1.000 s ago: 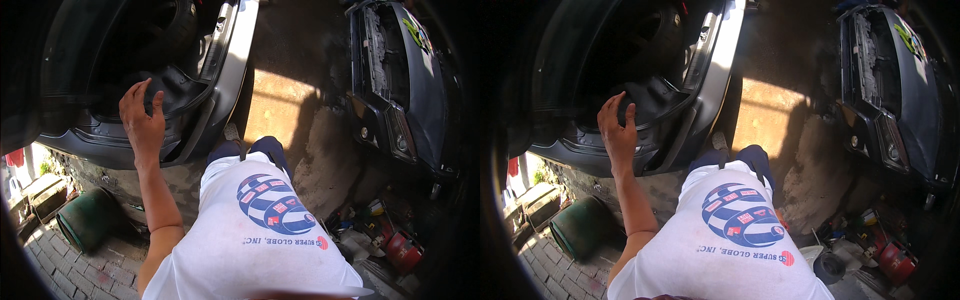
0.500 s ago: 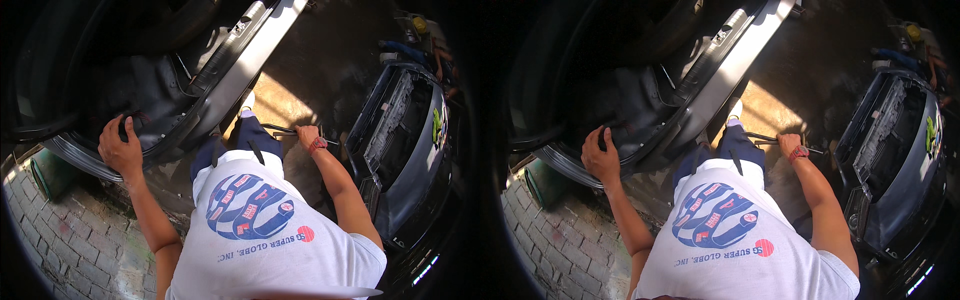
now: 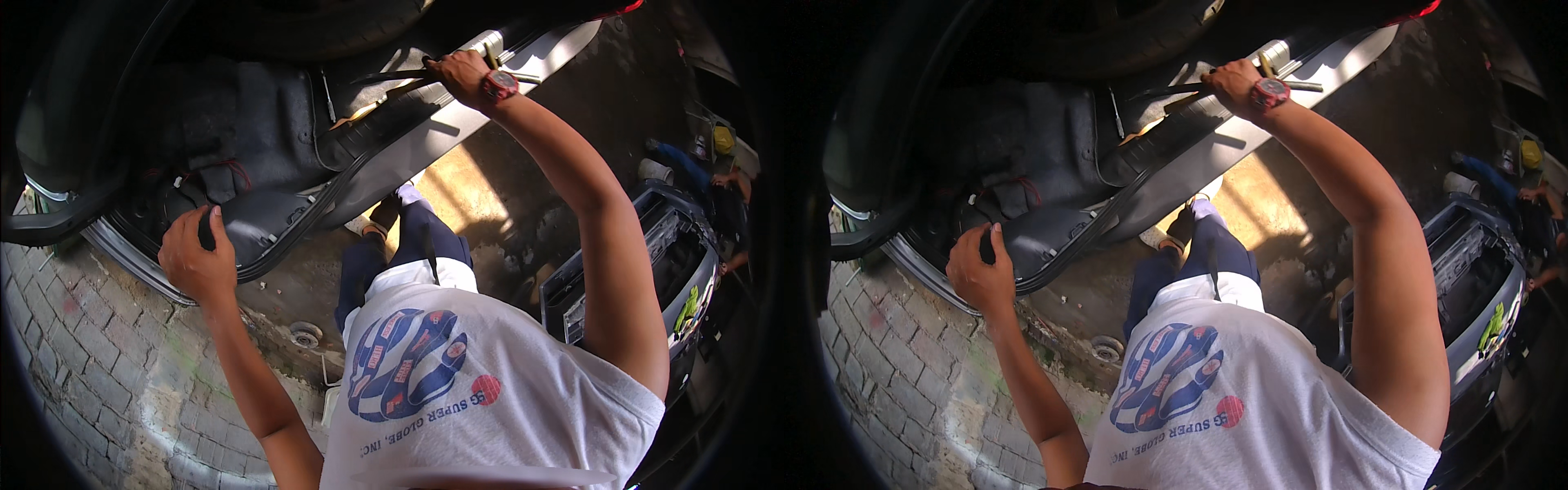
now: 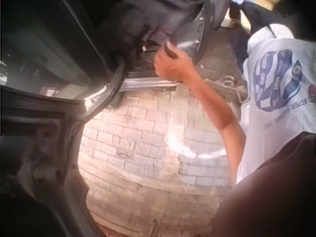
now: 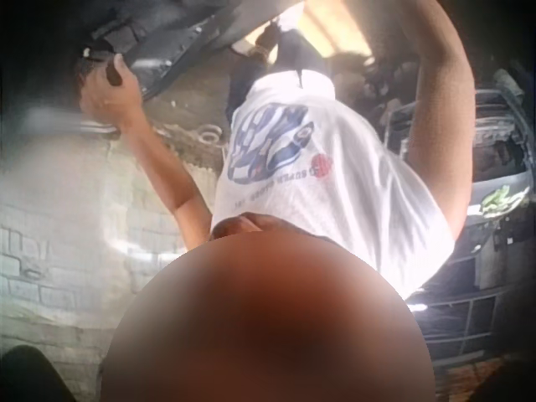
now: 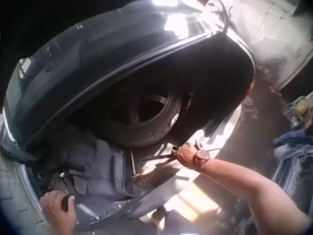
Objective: The person scrapes the rear quarter panel of a silver car with a scraper, then reattaches the rear bumper by aligning and pressing it into place. The person also briefly touches the trunk area.
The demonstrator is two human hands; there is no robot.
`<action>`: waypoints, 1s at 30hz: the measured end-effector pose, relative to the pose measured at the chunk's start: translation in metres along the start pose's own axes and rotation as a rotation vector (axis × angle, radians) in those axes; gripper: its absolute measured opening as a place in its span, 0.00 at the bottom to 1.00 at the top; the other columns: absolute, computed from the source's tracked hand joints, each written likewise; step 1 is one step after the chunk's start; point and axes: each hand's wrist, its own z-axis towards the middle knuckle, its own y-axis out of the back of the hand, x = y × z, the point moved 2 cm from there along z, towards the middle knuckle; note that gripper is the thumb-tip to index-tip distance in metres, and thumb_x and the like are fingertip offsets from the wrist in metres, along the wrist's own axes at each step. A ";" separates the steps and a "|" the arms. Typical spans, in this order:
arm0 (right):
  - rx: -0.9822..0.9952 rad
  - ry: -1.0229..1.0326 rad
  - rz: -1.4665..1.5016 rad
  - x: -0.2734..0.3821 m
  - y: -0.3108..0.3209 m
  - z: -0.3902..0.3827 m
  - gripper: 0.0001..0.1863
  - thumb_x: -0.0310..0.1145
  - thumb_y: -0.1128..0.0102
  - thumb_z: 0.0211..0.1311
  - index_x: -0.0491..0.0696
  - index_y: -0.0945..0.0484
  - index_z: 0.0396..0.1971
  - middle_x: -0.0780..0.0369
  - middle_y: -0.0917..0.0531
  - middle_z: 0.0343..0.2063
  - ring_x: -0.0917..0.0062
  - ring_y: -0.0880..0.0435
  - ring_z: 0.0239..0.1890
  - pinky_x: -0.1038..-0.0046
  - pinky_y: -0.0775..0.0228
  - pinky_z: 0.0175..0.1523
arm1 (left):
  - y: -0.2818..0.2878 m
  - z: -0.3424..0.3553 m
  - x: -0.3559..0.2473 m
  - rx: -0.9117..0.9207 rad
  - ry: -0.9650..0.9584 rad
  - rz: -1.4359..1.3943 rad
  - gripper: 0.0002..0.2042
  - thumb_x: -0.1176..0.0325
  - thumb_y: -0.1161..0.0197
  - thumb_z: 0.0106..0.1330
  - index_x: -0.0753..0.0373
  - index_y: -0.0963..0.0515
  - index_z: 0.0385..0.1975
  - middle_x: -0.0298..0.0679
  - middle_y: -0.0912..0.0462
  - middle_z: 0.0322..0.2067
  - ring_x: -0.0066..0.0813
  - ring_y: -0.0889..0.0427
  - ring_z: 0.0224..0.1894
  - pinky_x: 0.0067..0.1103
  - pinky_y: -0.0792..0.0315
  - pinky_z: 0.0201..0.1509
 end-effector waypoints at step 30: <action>-0.388 -0.226 0.406 0.144 -0.115 0.105 0.21 0.34 0.43 0.71 0.50 0.20 0.62 0.55 0.17 0.53 0.60 0.18 0.63 0.53 0.34 0.73 | 0.006 0.006 -0.011 0.070 -0.017 -0.001 0.10 0.58 0.28 0.75 0.58 0.11 0.38 0.32 0.09 0.40 0.37 0.12 0.45 0.36 0.25 0.49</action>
